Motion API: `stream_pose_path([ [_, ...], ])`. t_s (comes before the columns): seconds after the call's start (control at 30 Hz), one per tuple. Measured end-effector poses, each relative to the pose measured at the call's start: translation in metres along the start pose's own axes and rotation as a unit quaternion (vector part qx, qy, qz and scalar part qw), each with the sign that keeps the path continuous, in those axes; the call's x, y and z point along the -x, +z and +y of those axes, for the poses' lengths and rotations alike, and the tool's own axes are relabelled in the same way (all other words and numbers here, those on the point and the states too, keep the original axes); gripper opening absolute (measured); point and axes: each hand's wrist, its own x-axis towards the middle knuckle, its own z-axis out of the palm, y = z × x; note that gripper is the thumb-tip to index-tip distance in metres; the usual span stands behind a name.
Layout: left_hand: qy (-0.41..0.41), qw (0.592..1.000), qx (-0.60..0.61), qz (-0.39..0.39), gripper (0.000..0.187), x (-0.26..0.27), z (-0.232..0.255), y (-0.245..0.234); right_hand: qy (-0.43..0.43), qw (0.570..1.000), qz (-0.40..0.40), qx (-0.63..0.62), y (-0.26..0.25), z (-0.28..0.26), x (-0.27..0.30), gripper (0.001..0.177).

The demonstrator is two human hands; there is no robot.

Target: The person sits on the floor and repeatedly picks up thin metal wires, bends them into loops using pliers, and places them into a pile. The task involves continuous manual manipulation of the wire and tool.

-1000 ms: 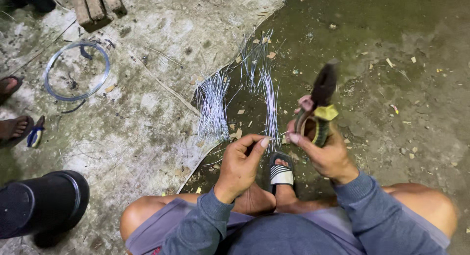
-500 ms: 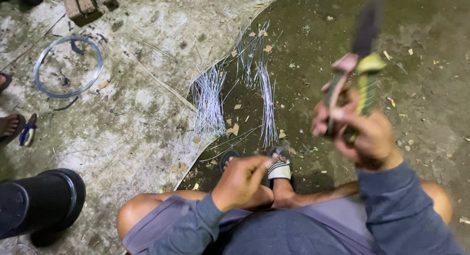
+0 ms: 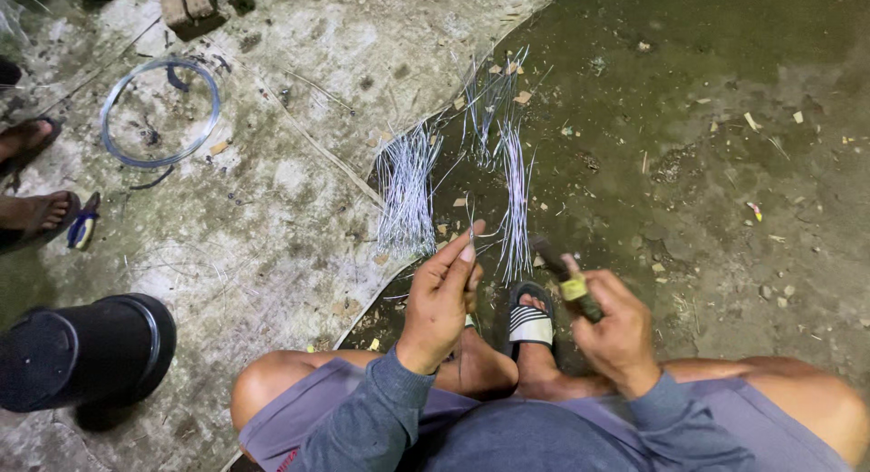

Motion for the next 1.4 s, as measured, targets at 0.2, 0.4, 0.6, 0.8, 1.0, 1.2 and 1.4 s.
stream_pose_path([
  [0.2,0.015,0.998,0.038,-0.043,0.050,-0.005,0.014,0.005,-0.102,0.993,0.016,0.051,0.022,-0.012,-0.019,0.043],
  [0.4,0.008,0.978,0.168,-0.125,0.055,-0.009,0.031,0.012,-0.123,0.991,0.038,0.041,0.024,-0.033,-0.053,0.043],
  [0.6,-0.008,0.967,0.220,-0.131,0.054,-0.014,0.034,0.022,-0.148,0.986,0.051,0.051,0.024,-0.047,-0.068,0.042],
  [0.8,-0.022,0.955,0.254,-0.149,0.053,-0.014,0.032,0.023,-0.178,0.979,0.076,0.059,0.021,-0.051,-0.076,0.040],
  [1.0,-0.031,0.946,0.280,-0.164,0.053,-0.014,0.031,0.024,-0.167,0.982,0.066,0.065,0.024,-0.046,-0.076,0.035],
  [1.2,-0.021,0.946,0.277,-0.166,0.052,-0.013,0.030,0.023,-0.198,0.977,0.057,0.049,0.023,-0.039,-0.079,0.030],
  [1.4,-0.012,0.957,0.247,-0.153,0.050,-0.017,0.027,0.021,-0.210,0.974,0.074,0.044,0.019,-0.038,-0.078,0.025],
])
